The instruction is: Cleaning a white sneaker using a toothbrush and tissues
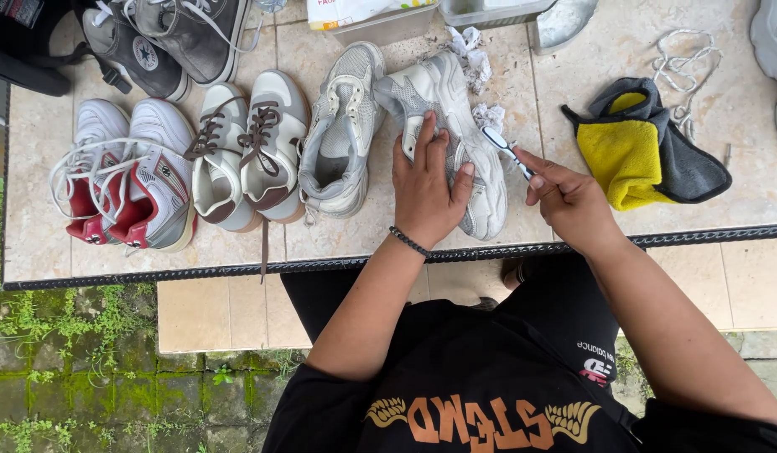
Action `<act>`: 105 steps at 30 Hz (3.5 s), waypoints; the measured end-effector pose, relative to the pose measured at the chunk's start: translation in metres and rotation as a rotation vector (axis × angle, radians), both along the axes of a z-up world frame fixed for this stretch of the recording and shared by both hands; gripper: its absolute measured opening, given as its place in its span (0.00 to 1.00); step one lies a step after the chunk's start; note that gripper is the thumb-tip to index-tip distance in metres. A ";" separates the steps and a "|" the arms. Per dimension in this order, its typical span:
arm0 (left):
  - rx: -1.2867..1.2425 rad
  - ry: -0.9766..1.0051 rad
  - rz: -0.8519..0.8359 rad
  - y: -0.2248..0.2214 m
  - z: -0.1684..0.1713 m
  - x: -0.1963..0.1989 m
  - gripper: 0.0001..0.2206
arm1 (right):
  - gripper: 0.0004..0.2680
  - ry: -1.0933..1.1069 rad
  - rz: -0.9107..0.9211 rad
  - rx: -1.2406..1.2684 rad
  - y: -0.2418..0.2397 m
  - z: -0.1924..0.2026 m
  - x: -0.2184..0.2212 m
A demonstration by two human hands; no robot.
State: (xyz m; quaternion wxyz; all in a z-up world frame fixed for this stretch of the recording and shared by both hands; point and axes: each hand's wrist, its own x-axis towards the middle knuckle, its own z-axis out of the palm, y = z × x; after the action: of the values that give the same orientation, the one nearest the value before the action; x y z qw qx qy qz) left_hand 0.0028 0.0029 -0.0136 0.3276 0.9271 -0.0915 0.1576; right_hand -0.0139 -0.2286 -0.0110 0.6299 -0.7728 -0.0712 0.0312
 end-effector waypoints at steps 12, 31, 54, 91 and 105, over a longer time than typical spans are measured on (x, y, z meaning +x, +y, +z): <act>0.040 -0.118 -0.039 0.000 0.021 -0.001 0.24 | 0.15 0.027 0.185 -0.265 -0.026 0.051 -0.032; -0.014 0.035 -0.021 0.000 0.005 0.000 0.25 | 0.14 0.015 0.111 -0.320 -0.004 0.026 0.039; 0.032 0.050 -0.022 0.003 0.002 0.001 0.24 | 0.14 -0.052 0.023 -0.295 0.041 0.024 0.102; -0.047 0.017 0.018 -0.001 0.005 -0.004 0.25 | 0.13 0.029 0.132 -0.135 0.016 0.058 0.059; 0.009 0.087 0.009 -0.003 0.013 -0.004 0.25 | 0.13 0.005 0.107 -0.503 0.038 0.067 0.129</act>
State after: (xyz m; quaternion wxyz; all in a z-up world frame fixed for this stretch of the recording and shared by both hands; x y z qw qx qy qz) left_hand -0.0009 -0.0002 -0.0007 0.3265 0.9349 -0.0735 0.1183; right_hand 0.1152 -0.1911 0.0561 0.4154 -0.9002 -0.1005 0.0831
